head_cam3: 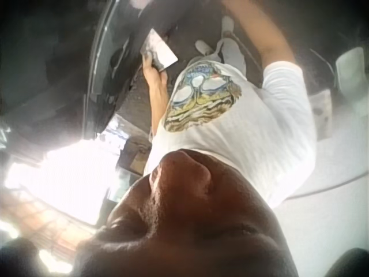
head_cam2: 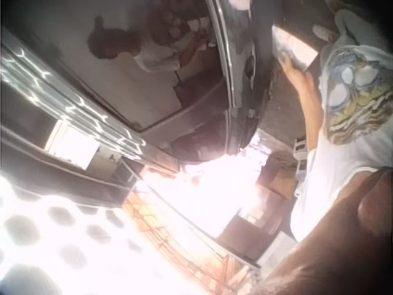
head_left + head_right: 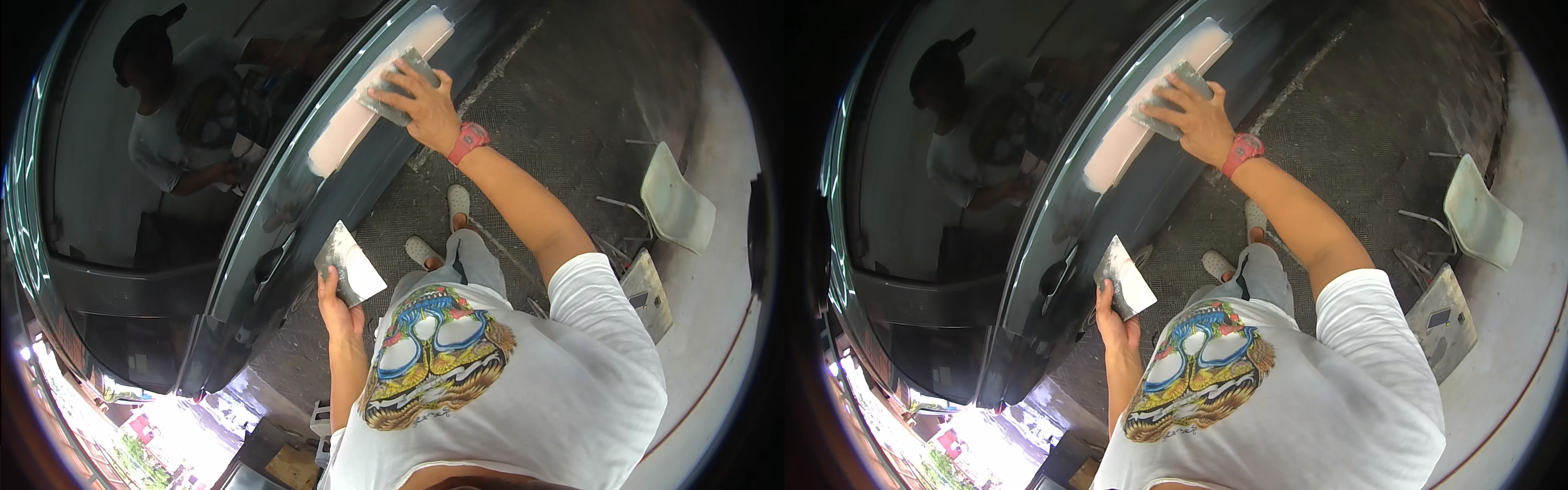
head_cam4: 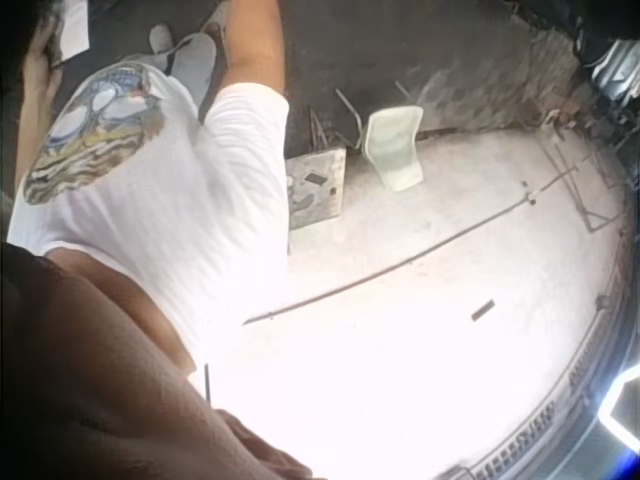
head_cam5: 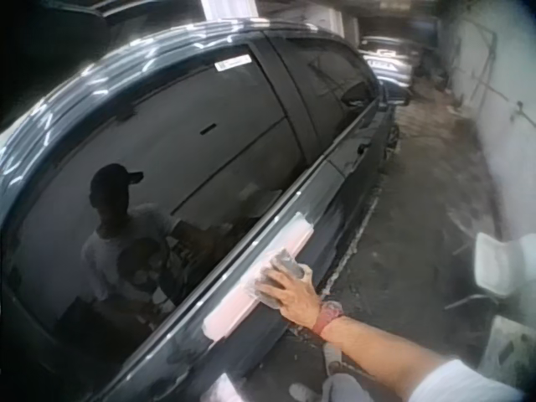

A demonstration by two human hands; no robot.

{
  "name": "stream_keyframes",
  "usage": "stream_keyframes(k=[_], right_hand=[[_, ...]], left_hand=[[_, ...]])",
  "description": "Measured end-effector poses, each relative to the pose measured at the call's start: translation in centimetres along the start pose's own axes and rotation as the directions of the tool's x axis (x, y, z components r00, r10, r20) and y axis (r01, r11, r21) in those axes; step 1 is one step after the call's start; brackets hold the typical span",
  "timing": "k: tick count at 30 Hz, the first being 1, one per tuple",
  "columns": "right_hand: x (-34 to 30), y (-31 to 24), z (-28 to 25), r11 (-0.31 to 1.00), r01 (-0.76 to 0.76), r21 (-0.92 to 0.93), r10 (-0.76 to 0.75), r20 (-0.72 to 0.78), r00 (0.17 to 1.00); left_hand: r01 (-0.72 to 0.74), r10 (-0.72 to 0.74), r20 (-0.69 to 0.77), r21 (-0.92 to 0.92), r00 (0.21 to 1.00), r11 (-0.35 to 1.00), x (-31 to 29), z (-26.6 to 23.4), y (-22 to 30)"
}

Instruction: The person uses a putty knife to apply a light-colored body filler onto the side panel of a black car, smoothing it over a damaged area. They repeatedly transfer filler between two knives and spread it across the panel before walking away.

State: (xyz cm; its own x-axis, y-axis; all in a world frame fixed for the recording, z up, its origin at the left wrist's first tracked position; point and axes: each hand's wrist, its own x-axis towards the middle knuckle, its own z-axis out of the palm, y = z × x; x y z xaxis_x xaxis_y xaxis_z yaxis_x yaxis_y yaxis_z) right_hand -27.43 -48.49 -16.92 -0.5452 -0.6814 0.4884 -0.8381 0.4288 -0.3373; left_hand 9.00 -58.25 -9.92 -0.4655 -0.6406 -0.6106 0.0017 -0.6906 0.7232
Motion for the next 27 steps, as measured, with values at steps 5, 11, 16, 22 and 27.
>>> stream_keyframes(k=[5, 11, 16, 22, 27], right_hand=[[-2.4, 2.3, -0.7, 0.999, 0.038, 0.025, -0.04, 0.075, 0.996], [2.4, 4.9, -2.6, 1.0, 0.007, 0.012, -0.007, -0.04, 0.999], [-0.3, 5.4, -0.9, 0.996, 0.006, 0.091, -0.008, 0.024, 1.0], [0.1, 8.6, -4.1, 1.0, -0.007, 0.014, 0.007, 0.037, 0.999], [3.4, 10.1, -2.9, 0.999, -0.017, 0.036, 0.017, -0.009, 1.0]], left_hand=[[-0.009, 0.009, 0.029, -0.004, 1.0, 1.0, 0.8, 1.6, 0.3], [-0.014, 0.013, 0.031, 0.021, 0.999, 1.0, 1.8, 4.0, 0.4], [-0.019, 0.017, 0.062, 0.023, 0.998, 1.0, 2.9, 5.9, 0.2], [-0.045, 0.042, 0.06, 0.034, 0.997, 0.998, 3.3, 8.6, 0.5], [-0.036, 0.034, 0.068, 0.037, 0.997, 0.999, 3.6, 10.2, 0.1]])
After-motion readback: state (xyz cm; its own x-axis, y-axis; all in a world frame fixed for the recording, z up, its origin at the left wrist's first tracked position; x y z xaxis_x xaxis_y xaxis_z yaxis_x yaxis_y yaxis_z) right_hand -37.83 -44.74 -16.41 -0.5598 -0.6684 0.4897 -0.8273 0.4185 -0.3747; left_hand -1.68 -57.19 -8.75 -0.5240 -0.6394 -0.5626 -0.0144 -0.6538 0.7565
